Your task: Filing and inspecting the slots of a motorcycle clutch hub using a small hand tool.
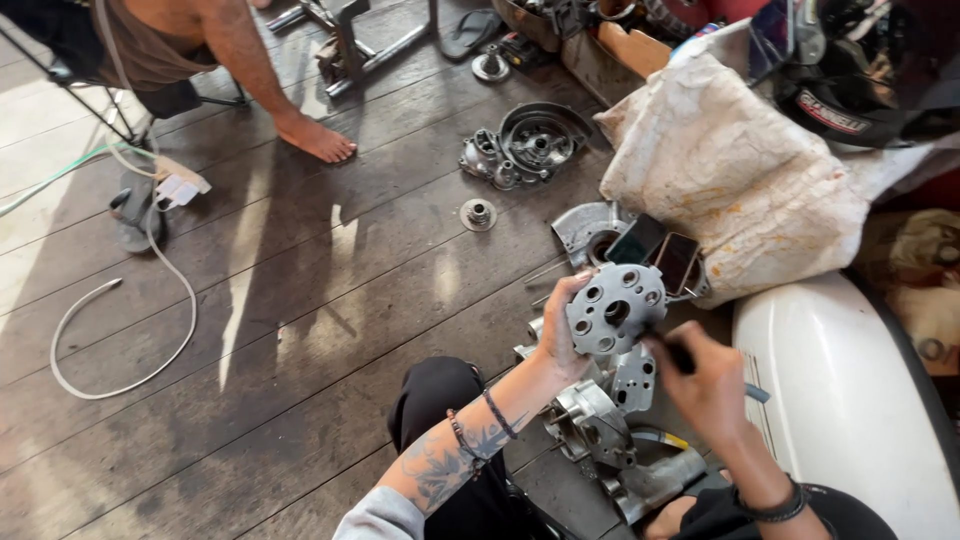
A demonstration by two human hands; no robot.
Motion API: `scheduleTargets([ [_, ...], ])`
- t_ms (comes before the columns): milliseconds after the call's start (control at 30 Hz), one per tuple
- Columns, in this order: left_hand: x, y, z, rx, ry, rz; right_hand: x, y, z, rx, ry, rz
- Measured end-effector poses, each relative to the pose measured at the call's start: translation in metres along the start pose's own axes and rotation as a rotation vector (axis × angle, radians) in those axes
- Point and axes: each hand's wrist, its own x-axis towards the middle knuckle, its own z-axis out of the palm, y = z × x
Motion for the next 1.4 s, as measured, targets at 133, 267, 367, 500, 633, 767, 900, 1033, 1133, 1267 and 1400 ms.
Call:
scheduleTargets([
  [133, 0.004, -0.001, -0.004, -0.003, 0.001, -0.018, -0.001, -0.008, 0.002, 0.008, 0.056, -0.011],
  [267, 0.0, 0.005, 0.003, 0.05, 0.035, 0.002, 0.001, -0.018, 0.001, 0.024, -0.023, -0.039],
  [367, -0.014, 0.005, 0.012, 0.044, 0.062, -0.005, 0.007, -0.011, -0.007, 0.041, 0.021, -0.004],
  [500, 0.006, -0.002, -0.007, 0.049, 0.045, -0.041, -0.015, -0.02, 0.015, 0.037, -0.043, -0.07],
  [633, -0.009, 0.003, 0.008, 0.044, 0.048, -0.022, 0.001, -0.009, -0.002, 0.005, 0.0, -0.028],
  [767, 0.013, -0.01, -0.015, 0.058, 0.031, -0.03, -0.004, -0.018, 0.004, 0.031, 0.033, -0.046],
  [900, -0.006, 0.001, 0.003, 0.096, 0.003, -0.035, 0.008, -0.018, -0.006, 0.04, 0.026, -0.044],
  [1033, -0.004, -0.004, 0.0, 0.127, 0.009, -0.031, -0.001, -0.004, -0.001, 0.046, 0.085, -0.041],
  [1133, 0.008, 0.0, -0.005, 0.151, -0.034, -0.03, -0.002, -0.021, 0.005, 0.057, -0.011, -0.091],
  [1267, -0.011, -0.002, 0.004, 0.087, 0.009, -0.044, 0.0, -0.003, -0.004, 0.03, 0.046, -0.041],
  [1400, 0.017, -0.011, -0.02, 0.084, 0.014, -0.033, -0.005, -0.024, 0.006, 0.037, -0.02, -0.083],
])
